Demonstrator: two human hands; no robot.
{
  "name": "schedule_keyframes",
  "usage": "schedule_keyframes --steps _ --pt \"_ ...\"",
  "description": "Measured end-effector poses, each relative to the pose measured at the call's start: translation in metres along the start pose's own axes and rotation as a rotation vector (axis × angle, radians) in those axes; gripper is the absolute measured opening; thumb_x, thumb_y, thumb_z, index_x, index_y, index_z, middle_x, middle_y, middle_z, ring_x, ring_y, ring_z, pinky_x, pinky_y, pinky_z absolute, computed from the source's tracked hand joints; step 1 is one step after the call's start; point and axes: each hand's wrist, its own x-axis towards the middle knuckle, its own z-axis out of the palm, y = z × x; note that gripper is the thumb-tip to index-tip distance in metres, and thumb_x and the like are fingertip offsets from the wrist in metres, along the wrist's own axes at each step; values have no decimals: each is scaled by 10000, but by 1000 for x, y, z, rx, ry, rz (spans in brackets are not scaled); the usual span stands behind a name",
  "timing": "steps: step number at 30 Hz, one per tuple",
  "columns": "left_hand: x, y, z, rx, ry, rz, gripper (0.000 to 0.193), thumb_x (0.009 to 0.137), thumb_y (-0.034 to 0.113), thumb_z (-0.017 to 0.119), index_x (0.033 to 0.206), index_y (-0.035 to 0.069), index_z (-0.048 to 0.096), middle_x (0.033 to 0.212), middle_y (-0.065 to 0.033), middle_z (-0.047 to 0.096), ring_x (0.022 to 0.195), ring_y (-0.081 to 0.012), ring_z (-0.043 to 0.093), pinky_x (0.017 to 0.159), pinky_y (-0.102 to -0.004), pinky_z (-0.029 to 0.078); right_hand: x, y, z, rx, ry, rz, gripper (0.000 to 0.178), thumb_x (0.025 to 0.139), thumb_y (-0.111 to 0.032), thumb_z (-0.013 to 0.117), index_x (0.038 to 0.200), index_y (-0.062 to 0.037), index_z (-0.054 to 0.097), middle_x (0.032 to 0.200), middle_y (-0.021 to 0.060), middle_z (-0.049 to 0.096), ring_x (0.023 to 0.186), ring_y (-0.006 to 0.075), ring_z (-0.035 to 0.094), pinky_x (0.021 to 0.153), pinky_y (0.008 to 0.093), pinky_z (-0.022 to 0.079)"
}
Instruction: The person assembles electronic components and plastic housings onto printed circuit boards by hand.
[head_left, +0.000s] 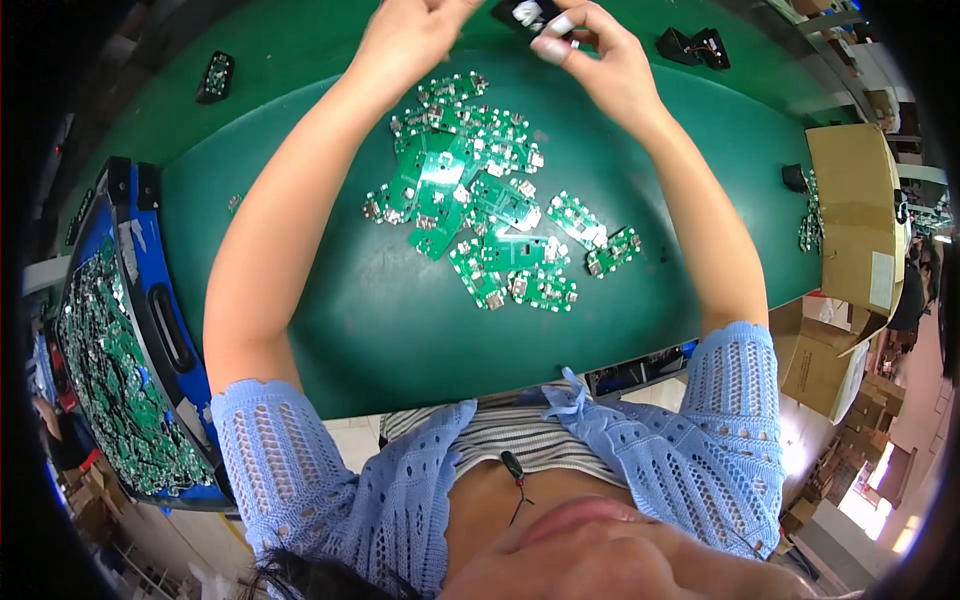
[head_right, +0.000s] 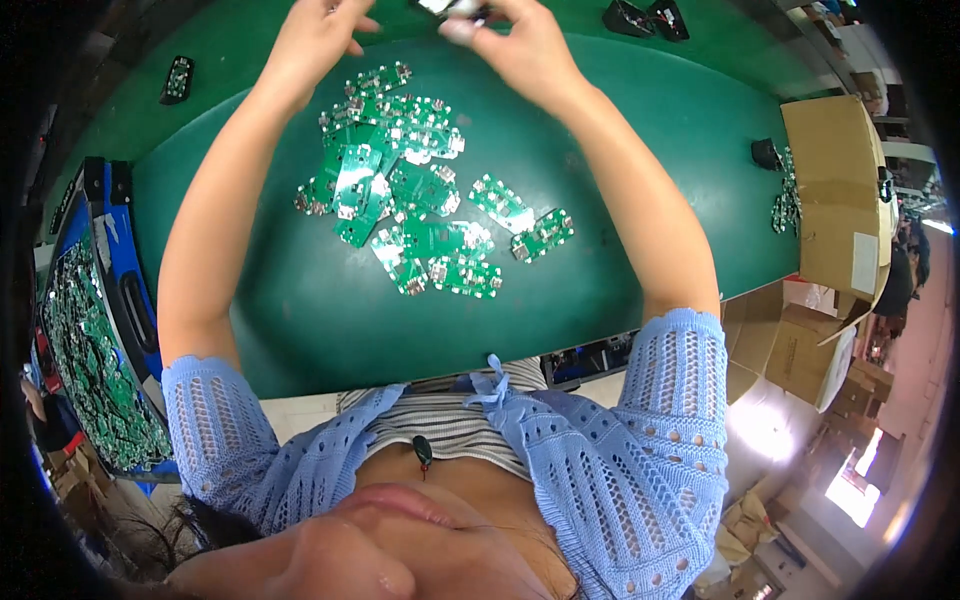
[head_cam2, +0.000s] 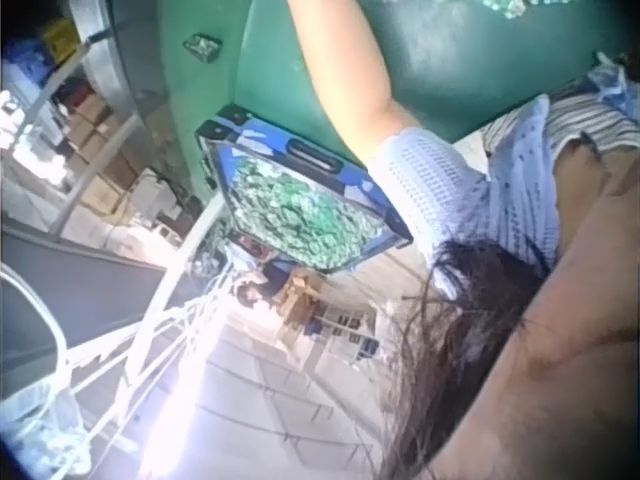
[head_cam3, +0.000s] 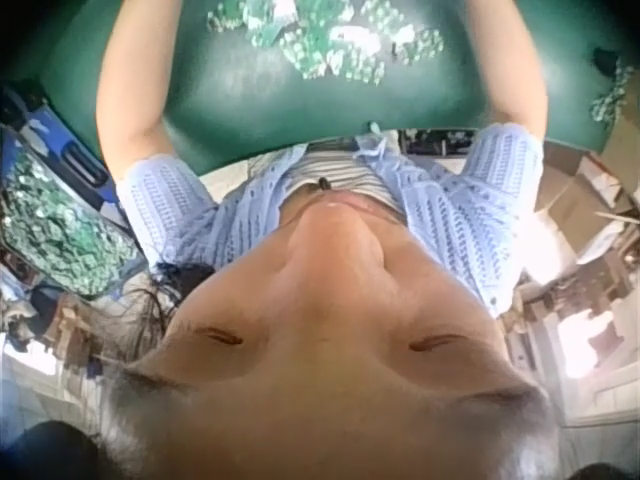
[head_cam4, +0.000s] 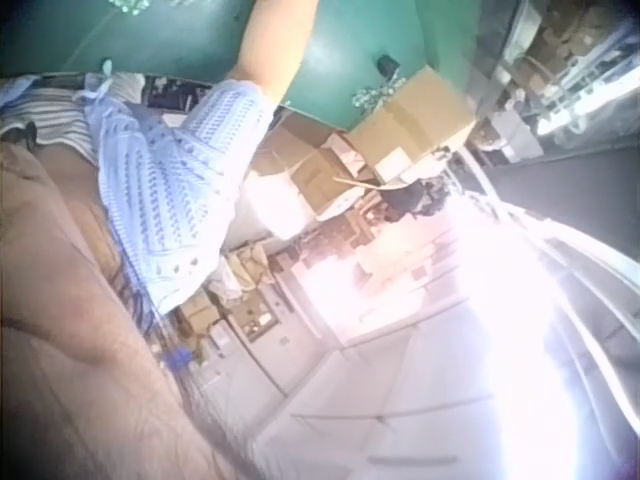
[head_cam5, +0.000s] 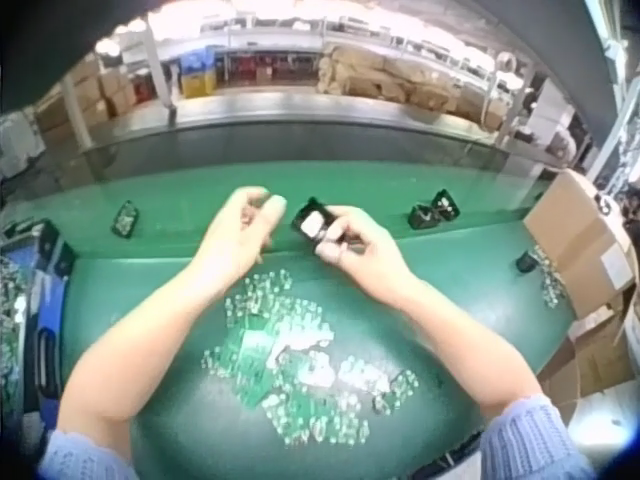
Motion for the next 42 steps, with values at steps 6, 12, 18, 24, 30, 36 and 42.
schedule_keyframes --steps 6,12,18,24,30,36,42 --pt "-66 35 -24 -319 -496 -259 321 902 214 555 1134 -7 525 865 -46 598 676 -64 537 527 -189 415 -34 -71 8 104 -85 -125 237 824 -83 643 1027 -23 536 1082 105 561 970 188 543 851 283 437" --pt "-113 18 -33 -565 -92 -413 298 830 53 544 1121 -10 534 959 -77 594 829 -141 563 717 -252 470 -61 -57 16 -593 -57 -20 219 798 -266 653 964 -124 642 895 54 592 786 241 580 690 338 480" --pt "-149 14 -34 -476 -105 -344 310 792 64 620 1088 0 553 979 -61 597 862 -123 572 806 -258 456 -67 -63 47 -765 -256 3 355 786 -284 656 1118 -180 586 901 107 529 827 291 580 677 392 490" --pt "-164 18 -22 -636 -170 -344 276 829 61 609 1084 4 519 1006 -82 579 906 -141 579 787 -272 499 -56 -68 43 -707 -251 13 286 778 -224 679 957 -61 528 896 149 570 797 337 598 671 412 489" --pt "-170 12 -12 -434 -139 37 254 804 39 636 1039 27 542 1009 -33 555 932 -112 546 832 -263 467 -66 -99 36 23 -94 400 204 860 -194 633 875 -42 498 628 57 577 528 122 567 429 240 430" --pt "-172 19 -21 -496 -231 -155 236 811 33 619 1030 24 529 957 -37 571 884 -91 548 799 -251 467 -88 -93 48 388 -139 481 139 871 -140 605 926 -27 547 691 31 587 583 70 545 473 215 439" --pt "-177 22 -15 -626 -186 -290 258 853 91 561 1067 -9 459 925 -130 596 725 -213 658 725 -306 541 -86 -89 44 409 -202 533 138 852 -83 612 936 2 542 797 74 602 630 98 586 534 228 485"
